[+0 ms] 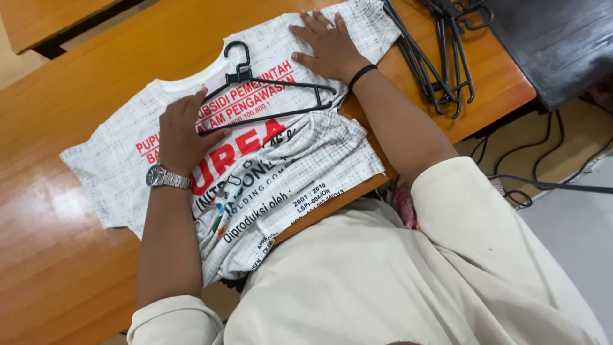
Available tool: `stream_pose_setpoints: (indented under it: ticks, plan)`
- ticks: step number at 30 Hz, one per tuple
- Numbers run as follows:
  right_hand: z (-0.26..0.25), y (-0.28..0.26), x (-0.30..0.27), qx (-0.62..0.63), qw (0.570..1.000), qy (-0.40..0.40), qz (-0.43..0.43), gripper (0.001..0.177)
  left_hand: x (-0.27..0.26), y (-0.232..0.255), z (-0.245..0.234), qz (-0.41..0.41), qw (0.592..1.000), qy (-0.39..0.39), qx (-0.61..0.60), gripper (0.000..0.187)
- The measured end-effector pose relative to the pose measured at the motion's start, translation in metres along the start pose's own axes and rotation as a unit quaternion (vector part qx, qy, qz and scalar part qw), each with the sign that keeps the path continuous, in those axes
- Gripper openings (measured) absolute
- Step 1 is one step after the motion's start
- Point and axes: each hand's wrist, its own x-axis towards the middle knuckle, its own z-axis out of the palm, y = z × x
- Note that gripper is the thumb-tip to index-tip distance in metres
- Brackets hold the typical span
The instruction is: A person takes a white shirt, smooths it out on a wooden table, and carefully inserts a black plastic hanger into the collar.
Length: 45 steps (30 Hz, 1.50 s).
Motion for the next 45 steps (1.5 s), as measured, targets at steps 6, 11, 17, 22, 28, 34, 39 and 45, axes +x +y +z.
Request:
stream_pose_setpoints:
  ticks: [6, 11, 17, 22, 28, 34, 39, 45]
  plan:
    - [-0.004, -0.001, 0.0, -0.002, 0.999, 0.026, -0.03, 0.06, 0.001, 0.002, -0.002, 0.009, 1.0, 0.01, 0.023, 0.103]
    - [0.001, 0.002, 0.001, -0.016, 0.999, 0.021, -0.025, 0.061, 0.002, 0.005, -0.002, -0.003, 1.0, -0.013, 0.007, 0.094]
    - [0.001, 0.0, 0.0, -0.014, 0.999, 0.024, -0.028, 0.061, 0.001, 0.011, -0.004, -0.019, 0.999, -0.038, 0.003, 0.095]
    - [-0.003, -0.001, 0.002, -0.014, 1.0, 0.009, -0.022, 0.062, 0.002, 0.009, -0.004, -0.025, 0.998, -0.056, -0.014, 0.101]
    - [-0.004, -0.002, -0.003, 0.006, 0.999, 0.017, -0.027, 0.06, 0.001, 0.008, -0.005, 0.021, 0.999, -0.031, -0.036, 0.095]
    - [-0.005, -0.003, -0.003, 0.018, 0.999, 0.013, -0.028, 0.06, -0.002, 0.012, -0.008, 0.031, 0.999, 0.01, -0.032, 0.064]
    - [-0.002, 0.001, -0.002, 0.006, 1.0, 0.017, -0.023, 0.06, -0.003, 0.007, 0.003, 0.015, 1.0, 0.004, -0.011, 0.051]
    - [0.0, 0.002, -0.001, 0.009, 0.999, 0.028, -0.029, 0.061, -0.006, -0.007, 0.022, -0.088, 0.983, -0.156, 0.033, 0.072]
